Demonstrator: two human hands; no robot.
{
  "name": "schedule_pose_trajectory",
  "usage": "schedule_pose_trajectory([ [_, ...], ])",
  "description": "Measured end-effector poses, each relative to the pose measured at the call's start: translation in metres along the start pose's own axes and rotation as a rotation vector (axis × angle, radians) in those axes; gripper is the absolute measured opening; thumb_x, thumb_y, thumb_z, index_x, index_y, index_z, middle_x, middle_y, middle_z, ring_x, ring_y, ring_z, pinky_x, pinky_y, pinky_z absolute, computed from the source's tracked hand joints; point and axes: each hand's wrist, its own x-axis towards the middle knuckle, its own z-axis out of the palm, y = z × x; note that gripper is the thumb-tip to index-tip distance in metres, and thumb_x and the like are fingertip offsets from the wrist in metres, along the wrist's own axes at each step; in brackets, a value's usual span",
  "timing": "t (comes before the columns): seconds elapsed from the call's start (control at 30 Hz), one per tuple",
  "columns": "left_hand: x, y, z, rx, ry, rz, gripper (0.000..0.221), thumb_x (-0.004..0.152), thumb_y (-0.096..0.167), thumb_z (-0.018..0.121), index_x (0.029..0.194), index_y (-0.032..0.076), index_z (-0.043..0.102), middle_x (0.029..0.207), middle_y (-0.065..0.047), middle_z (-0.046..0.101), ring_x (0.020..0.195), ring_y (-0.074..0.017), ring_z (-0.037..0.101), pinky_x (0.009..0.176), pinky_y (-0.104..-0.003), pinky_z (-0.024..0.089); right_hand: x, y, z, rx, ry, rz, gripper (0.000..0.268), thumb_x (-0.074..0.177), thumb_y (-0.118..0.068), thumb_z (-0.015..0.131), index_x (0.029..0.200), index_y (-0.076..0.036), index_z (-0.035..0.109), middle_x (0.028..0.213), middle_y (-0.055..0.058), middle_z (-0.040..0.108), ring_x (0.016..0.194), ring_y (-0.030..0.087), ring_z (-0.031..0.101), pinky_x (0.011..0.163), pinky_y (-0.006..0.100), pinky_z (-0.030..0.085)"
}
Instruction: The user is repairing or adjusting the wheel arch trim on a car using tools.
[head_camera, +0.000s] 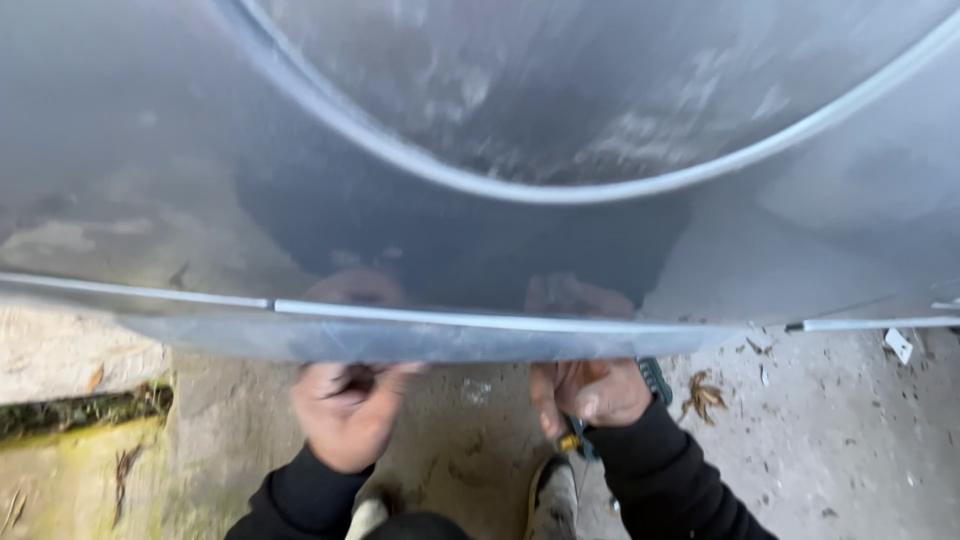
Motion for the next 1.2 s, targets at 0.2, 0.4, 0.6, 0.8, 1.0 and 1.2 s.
schedule_pose_trajectory([
  [0.2,-0.043,-0.059,0.034,0.219,-0.290,-0.179,0.039,0.085,0.016,0.087,0.067,0.011,0.052,0.053,0.005,0.049,0.043,-0.0043,0.039,0.040,-0.024,0.034,0.010,0.002,0.015,-0.005,-0.004,-0.035,0.066,0.080,-0.003,0.088,0.138,0.007,0.057,0.127,0.030,0.068,0.076,0.034,0.075,0.061,0.042,0.064],
  [0.4,-0.041,-0.062,0.001,0.240,-0.129,-0.082,0.034,0.082,0.013,0.087,0.065,0.012,0.057,0.051,0.005,0.052,0.041,-0.0038,0.044,0.039,-0.024,0.038,0.008,0.003,0.013,-0.009,0.001,-0.018,0.070,0.078,-0.003,0.088,0.140,0.008,0.057,0.125,0.031,0.069,0.075,0.033,0.075,0.061,0.041,0.064],
  [0.6,0.014,0.028,-0.016,0.067,-0.093,0.075,0.004,0.095,0.012,0.073,0.096,0.009,0.072,0.083,-0.003,0.072,0.069,-0.0081,0.068,0.061,-0.029,0.059,0.006,0.007,0.013,0.001,-0.010,-0.028,0.069,0.078,-0.002,0.087,0.140,0.007,0.057,0.123,0.032,0.070,0.078,0.034,0.075,0.062,0.044,0.064],
  [0.8,-0.040,-0.061,0.019,0.181,-0.212,-0.095,0.031,0.079,0.017,0.090,0.074,0.011,0.060,0.053,0.006,0.056,0.044,-0.0027,0.049,0.041,-0.022,0.043,0.011,0.001,0.015,-0.026,-0.011,0.017,0.069,0.079,-0.003,0.088,0.139,0.007,0.056,0.118,0.030,0.071,0.076,0.033,0.075,0.061,0.042,0.065],
  [1.0,-0.043,-0.062,0.039,0.216,-0.289,-0.158,0.032,0.085,0.016,0.086,0.073,0.014,0.057,0.057,0.007,0.052,0.045,-0.0029,0.045,0.041,-0.020,0.040,0.008,0.000,0.009,-0.059,-0.007,0.008,0.072,0.079,-0.007,0.090,0.141,0.008,0.057,0.121,0.030,0.071,0.074,0.032,0.075,0.062,0.041,0.064],
  [1.2,-0.017,0.004,-0.019,0.174,-0.032,-0.111,0.010,0.090,0.012,0.079,0.085,0.010,0.071,0.068,0.002,0.072,0.052,-0.0011,0.059,0.047,-0.019,0.047,0.013,-0.001,0.024,-0.034,0.001,-0.029,0.073,0.076,-0.005,0.090,0.140,0.006,0.057,0.126,0.030,0.069,0.073,0.031,0.075,0.060,0.040,0.063],
])
